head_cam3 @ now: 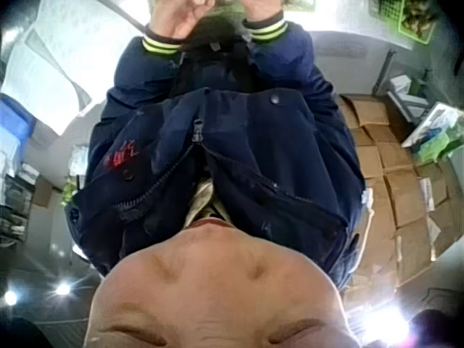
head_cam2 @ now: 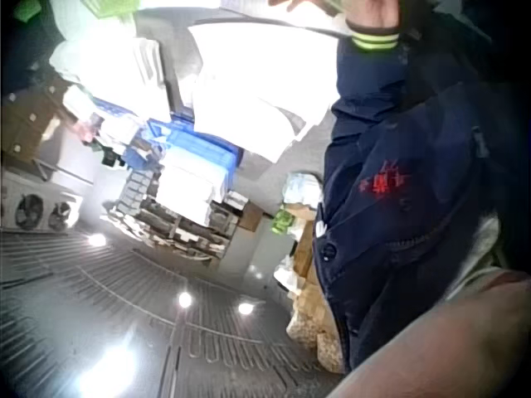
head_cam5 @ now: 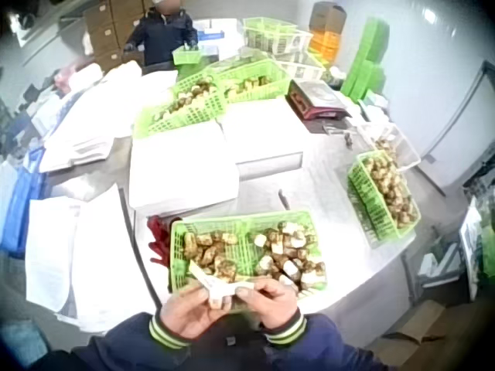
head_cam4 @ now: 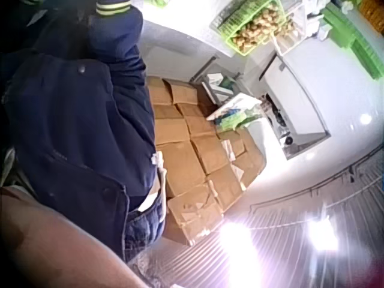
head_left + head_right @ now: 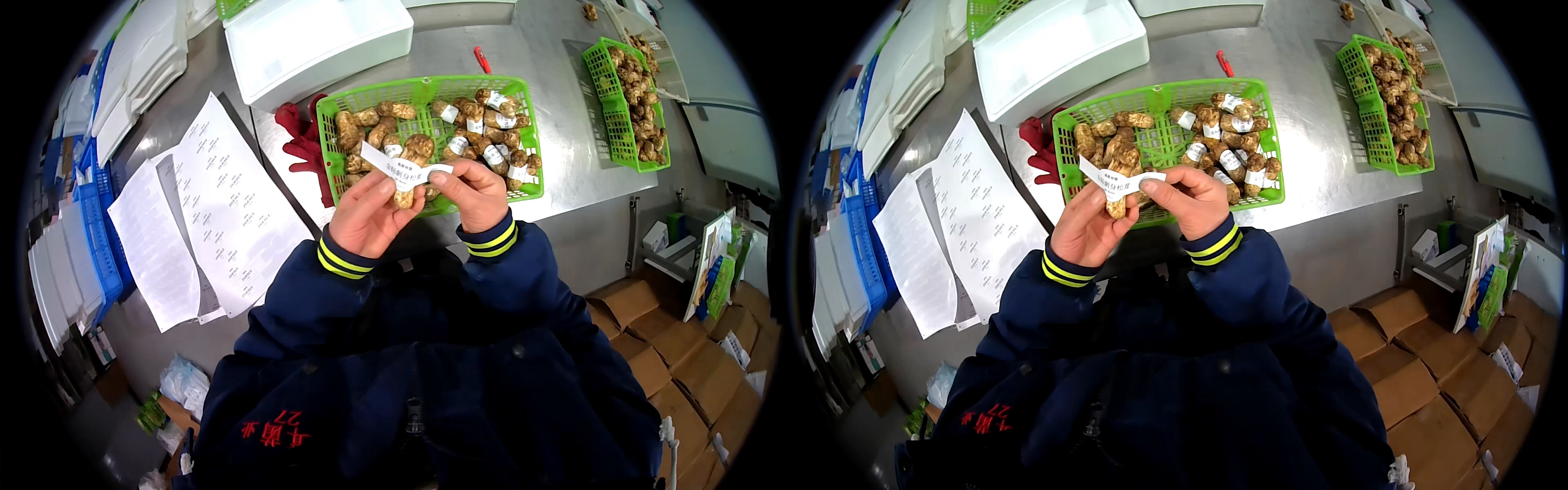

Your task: The person repeatedly picks ginger roots from a green basket, wraps each with a small white label, and places them back. The person also flips through printed sheets on the table during the process.

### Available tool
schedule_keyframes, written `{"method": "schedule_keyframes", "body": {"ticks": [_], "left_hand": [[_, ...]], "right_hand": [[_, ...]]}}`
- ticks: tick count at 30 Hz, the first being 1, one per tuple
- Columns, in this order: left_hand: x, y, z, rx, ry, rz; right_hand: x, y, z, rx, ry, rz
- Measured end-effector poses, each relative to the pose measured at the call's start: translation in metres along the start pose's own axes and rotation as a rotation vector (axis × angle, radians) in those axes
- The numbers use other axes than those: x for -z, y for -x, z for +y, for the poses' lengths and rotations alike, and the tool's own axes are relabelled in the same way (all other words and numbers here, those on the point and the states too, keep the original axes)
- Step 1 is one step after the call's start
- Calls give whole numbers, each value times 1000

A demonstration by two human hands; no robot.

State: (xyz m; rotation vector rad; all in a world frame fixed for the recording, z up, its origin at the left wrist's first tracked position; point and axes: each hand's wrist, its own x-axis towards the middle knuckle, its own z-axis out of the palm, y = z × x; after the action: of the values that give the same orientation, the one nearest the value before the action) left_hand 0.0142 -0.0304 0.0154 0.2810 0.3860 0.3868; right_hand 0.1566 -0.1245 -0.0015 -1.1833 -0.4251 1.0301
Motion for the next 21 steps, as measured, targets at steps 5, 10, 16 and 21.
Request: {"method": "schedule_keyframes", "body": {"ticks": [5, 10, 16, 21], "left_hand": [[8, 3, -3, 127, -51, -69], [12, 4, -3, 138, -208, -199], [-11, 4, 3, 183, -248, -296], [-10, 6, 1, 231, -319, -346]], "right_hand": [[2, -1, -5, -11, -107, -139], [11, -4, -9, -54, -47, -265], [16, -5, -22, -323, -199, -466], [26, -6, -9, -452, -307, -611]]}}
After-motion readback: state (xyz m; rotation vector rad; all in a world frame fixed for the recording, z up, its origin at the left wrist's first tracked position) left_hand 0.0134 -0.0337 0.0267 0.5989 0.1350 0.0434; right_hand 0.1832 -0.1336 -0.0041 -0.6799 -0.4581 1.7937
